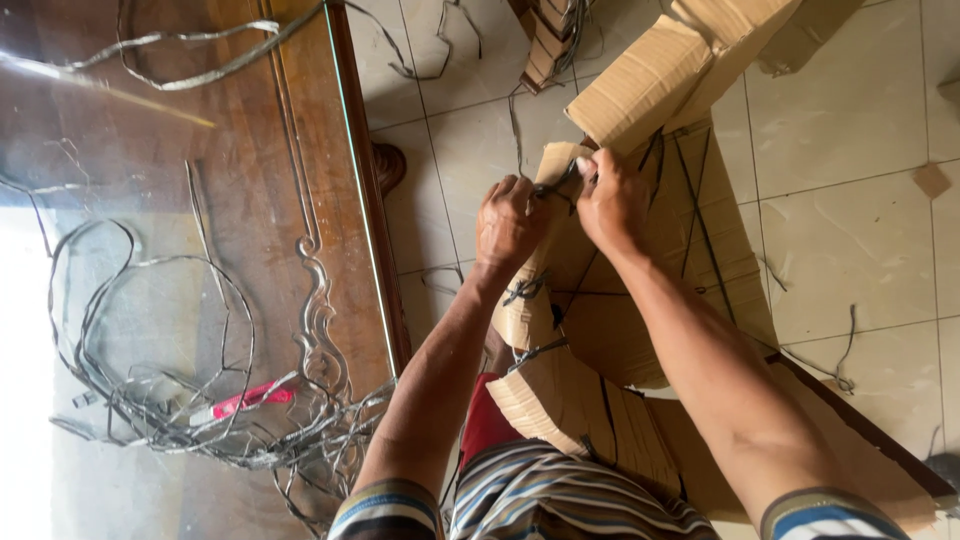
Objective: The person ties strips of material around stacked cardboard pieces to form a curved structure. They repeatedly pick up strips, wrap them around the cardboard, and tie knots to secure the pieces together.
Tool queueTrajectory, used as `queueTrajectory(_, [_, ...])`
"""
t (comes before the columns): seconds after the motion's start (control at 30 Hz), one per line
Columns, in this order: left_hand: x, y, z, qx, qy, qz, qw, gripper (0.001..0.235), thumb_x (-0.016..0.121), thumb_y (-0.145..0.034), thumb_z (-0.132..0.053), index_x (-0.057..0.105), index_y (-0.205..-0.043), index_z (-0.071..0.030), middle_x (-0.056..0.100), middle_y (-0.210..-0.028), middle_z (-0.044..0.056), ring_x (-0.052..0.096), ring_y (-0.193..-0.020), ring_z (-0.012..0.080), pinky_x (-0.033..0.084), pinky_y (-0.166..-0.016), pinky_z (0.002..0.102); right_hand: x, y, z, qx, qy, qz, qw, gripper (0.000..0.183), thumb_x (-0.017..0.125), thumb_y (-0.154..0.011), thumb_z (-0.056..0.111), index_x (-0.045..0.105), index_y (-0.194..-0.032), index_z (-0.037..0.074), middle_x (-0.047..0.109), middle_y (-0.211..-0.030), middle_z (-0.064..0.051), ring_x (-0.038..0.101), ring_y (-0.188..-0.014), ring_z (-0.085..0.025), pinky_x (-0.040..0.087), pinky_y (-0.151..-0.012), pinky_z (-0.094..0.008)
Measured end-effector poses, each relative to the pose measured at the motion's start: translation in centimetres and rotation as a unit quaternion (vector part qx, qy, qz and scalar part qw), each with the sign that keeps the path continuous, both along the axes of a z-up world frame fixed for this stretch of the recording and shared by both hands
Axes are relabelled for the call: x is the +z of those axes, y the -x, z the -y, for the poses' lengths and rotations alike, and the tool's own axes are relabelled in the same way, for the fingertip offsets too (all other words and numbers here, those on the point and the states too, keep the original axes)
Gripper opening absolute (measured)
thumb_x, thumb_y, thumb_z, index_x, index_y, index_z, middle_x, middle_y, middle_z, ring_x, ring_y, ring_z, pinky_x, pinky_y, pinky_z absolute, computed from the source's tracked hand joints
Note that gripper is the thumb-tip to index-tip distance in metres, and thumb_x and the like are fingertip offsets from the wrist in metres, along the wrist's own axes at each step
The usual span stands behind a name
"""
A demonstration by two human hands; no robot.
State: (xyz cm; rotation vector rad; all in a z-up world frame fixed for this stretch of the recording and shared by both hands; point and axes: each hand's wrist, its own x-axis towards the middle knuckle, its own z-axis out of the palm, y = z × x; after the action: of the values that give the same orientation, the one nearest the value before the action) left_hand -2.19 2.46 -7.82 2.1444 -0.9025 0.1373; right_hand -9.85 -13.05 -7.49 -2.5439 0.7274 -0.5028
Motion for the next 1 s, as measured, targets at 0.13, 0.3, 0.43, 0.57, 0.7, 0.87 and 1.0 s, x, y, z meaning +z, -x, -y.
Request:
queueTrajectory(0.13, [0.2,0.4,0.2,0.066,-0.061,-0.161,0.983,0.013,0.058,-0.079,-0.026,0.059,-0.081,-0.013,0.059,-0.076,0.013,0.067,-0.071,0.041,0.056,-0.062,0.053,1.1,2.8,0.4,-0.044,-0.094,-0.027,0.994,0.016,0.064,-0.106,0.027,0.064,-0.1,0.013,0.074,-0.086,-0.014,0.075,-0.085,-0.037,0.059,-0.072,-0.048])
queueTrajectory(0.3, [4.6,1.9,-1.0,0.002,-0.118,-0.335,0.935,0.064,0.068,-0.086,-0.043,0.05,-0.139,-0.01,0.069,-0.119,0.023,0.07,-0.107,0.0474,0.058,-0.092,0.06,3.4,19.1,1.4,-0.158,-0.286,-0.136,0.935,0.049,0.065,-0.106,0.039,0.056,-0.141,0.005,0.067,-0.124,-0.025,0.064,-0.119,-0.042,0.053,-0.097,-0.054])
queueTrajectory(0.43, [6.2,2.7,0.7,0.025,-0.231,-0.38,0.896,0.076,0.068,-0.076,-0.046,0.043,-0.142,-0.016,0.066,-0.119,0.018,0.066,-0.103,0.0408,0.053,-0.083,0.056,8.5,34.2,-1.5,-0.258,-0.263,-0.314,0.875,0.059,0.054,-0.104,0.025,0.042,-0.153,-0.003,0.049,-0.152,-0.027,0.053,-0.132,-0.045,0.047,-0.104,-0.059])
queueTrajectory(0.57, [5.6,2.5,2.8,0.07,-0.3,-0.383,0.871,0.036,0.052,-0.083,-0.018,0.052,-0.116,-0.004,0.072,-0.1,0.016,0.072,-0.085,0.0326,0.062,-0.069,0.045,10.2,44.9,-5.1,-0.515,-0.095,-0.315,0.791,0.08,0.074,-0.091,0.024,0.035,-0.152,-0.01,0.042,-0.15,-0.033,0.044,-0.133,-0.052,0.042,-0.099,-0.066])
queueTrajectory(0.7, [6.6,1.9,3.1,0.062,-0.32,-0.449,0.832,0.018,0.047,-0.085,-0.013,0.061,-0.097,-0.009,0.064,-0.078,0.003,0.06,-0.062,0.0133,0.051,-0.044,0.024,0.5,57.9,-5.8,-0.131,-0.111,-0.256,0.952,0.089,0.087,-0.065,-0.002,0.046,-0.144,0.004,0.064,-0.134,-0.021,0.063,-0.122,-0.041,0.051,-0.096,-0.047])
queueTrajectory(0.87, [4.5,1.9,2.9,0.062,-0.339,-0.4,0.849,0.031,0.053,-0.073,-0.016,0.067,-0.097,-0.003,0.069,-0.081,0.011,0.066,-0.07,0.0256,0.056,-0.054,0.037,7.9,45.8,-4.8,-0.677,-0.415,0.014,0.607,0.054,0.072,-0.086,0.026,0.038,-0.126,0.012,0.05,-0.124,-0.006,0.055,-0.106,-0.019,0.053,-0.075,-0.033])
queueTrajectory(1.0, [4.4,3.4,2.1,0.081,-0.334,-0.407,0.846,0.021,0.054,-0.073,-0.018,0.064,-0.088,-0.006,0.063,-0.073,0.006,0.059,-0.063,0.0206,0.05,-0.047,0.033,4.9,49.3,-2.4,-0.649,-0.384,0.028,0.656,0.05,0.074,-0.086,0.025,0.043,-0.122,0.012,0.057,-0.115,-0.009,0.056,-0.092,-0.019,0.048,-0.065,-0.036])
